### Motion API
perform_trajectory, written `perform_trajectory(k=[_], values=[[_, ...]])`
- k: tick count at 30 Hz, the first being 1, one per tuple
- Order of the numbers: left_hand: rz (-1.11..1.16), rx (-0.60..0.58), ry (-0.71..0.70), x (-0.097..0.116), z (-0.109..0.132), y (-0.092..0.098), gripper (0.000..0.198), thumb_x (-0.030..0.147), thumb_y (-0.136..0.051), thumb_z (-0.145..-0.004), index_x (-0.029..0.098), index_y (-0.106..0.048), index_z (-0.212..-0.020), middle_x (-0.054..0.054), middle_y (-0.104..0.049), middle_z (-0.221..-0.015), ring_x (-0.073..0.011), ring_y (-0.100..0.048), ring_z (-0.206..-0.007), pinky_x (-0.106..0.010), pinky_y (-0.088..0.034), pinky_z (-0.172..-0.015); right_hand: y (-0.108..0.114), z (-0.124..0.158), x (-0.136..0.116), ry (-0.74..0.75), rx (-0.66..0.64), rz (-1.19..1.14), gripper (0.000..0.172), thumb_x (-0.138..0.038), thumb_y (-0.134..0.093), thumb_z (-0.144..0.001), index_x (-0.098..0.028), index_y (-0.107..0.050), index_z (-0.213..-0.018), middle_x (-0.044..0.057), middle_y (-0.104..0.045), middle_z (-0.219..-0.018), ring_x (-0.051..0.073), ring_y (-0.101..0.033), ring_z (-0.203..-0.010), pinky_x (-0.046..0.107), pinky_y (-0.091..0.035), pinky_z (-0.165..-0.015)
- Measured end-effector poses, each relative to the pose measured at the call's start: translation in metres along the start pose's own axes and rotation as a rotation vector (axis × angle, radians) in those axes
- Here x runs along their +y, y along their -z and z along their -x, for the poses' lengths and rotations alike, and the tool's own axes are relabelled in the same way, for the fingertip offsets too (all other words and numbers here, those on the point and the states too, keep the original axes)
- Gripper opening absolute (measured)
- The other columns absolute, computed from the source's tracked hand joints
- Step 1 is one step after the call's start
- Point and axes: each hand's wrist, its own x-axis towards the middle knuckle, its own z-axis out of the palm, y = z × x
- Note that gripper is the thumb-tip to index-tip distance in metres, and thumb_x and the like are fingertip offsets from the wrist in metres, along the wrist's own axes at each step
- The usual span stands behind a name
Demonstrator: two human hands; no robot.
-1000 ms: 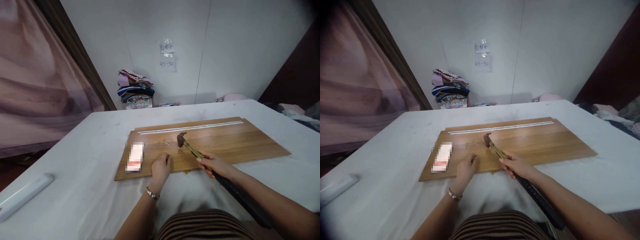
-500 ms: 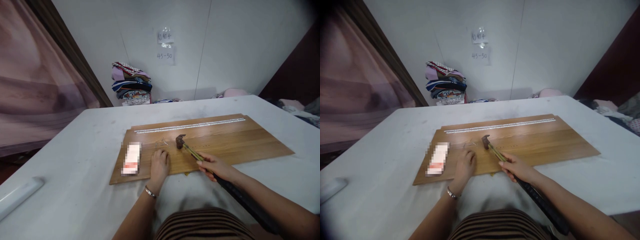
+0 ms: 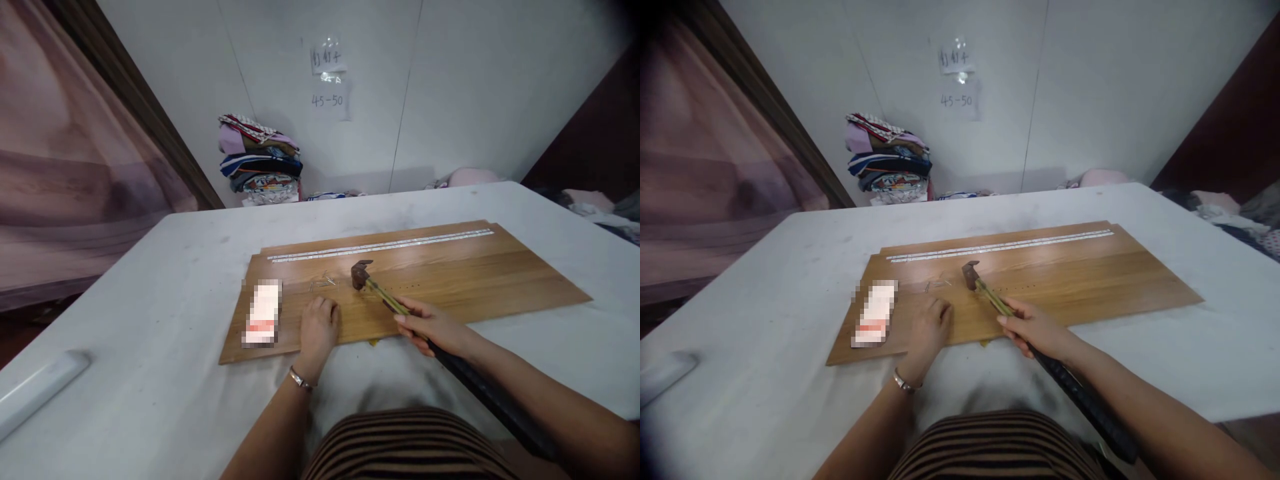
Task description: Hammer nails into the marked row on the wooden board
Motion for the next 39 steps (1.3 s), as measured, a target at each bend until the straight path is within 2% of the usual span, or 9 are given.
perform_trajectory(k=[8, 18, 27, 39], values=[[-0.041, -0.016, 0.030, 0.001, 0.000, 0.002, 0.020, 0.021, -0.049, -0.092, 0.017, -0.058, -0.075, -0.004, -0.060, -0.078, -0.0165, -0.054, -0.075, -0.028, -0.035, -0.067, 0.001, -0.002, 0.004, -0.010, 0.012, 0.029, 0.065, -0.040, -0.061, -0.085, -0.023, -0.039, -0.144, -0.007, -0.047, -0.065, 0.003, -0.036, -0.037, 0.015, -0.031, -0.033], [-0.003, -0.013, 0.037, 0.002, 0.000, 0.003, 0.017, 0.020, -0.048, -0.091, 0.018, -0.059, -0.078, -0.004, -0.062, -0.080, -0.0163, -0.056, -0.078, -0.028, -0.038, -0.070, 0.004, -0.001, -0.005, 0.008, 0.017, 0.053, 0.065, -0.041, -0.060, -0.085, -0.023, -0.039, -0.144, -0.007, -0.047, -0.066, 0.004, -0.038, -0.038, 0.015, -0.033, -0.033], [0.009, -0.011, 0.043, 0.001, 0.000, 0.001, 0.017, 0.020, -0.048, -0.091, 0.018, -0.059, -0.078, -0.003, -0.062, -0.080, -0.0164, -0.056, -0.079, -0.028, -0.038, -0.071, 0.006, -0.004, 0.006, -0.021, 0.008, 0.054, 0.066, -0.039, -0.060, -0.085, -0.024, -0.038, -0.145, -0.007, -0.046, -0.065, 0.004, -0.037, -0.038, 0.016, -0.033, -0.033], [0.005, -0.022, 0.040, 0.000, 0.000, 0.001, 0.018, 0.022, -0.047, -0.092, 0.018, -0.059, -0.079, -0.003, -0.062, -0.080, -0.0166, -0.057, -0.079, -0.028, -0.039, -0.070, 0.003, -0.001, -0.004, -0.003, 0.009, 0.038, 0.069, -0.042, -0.062, -0.083, -0.024, -0.038, -0.146, -0.007, -0.047, -0.065, 0.004, -0.037, -0.038, 0.016, -0.032, -0.033]])
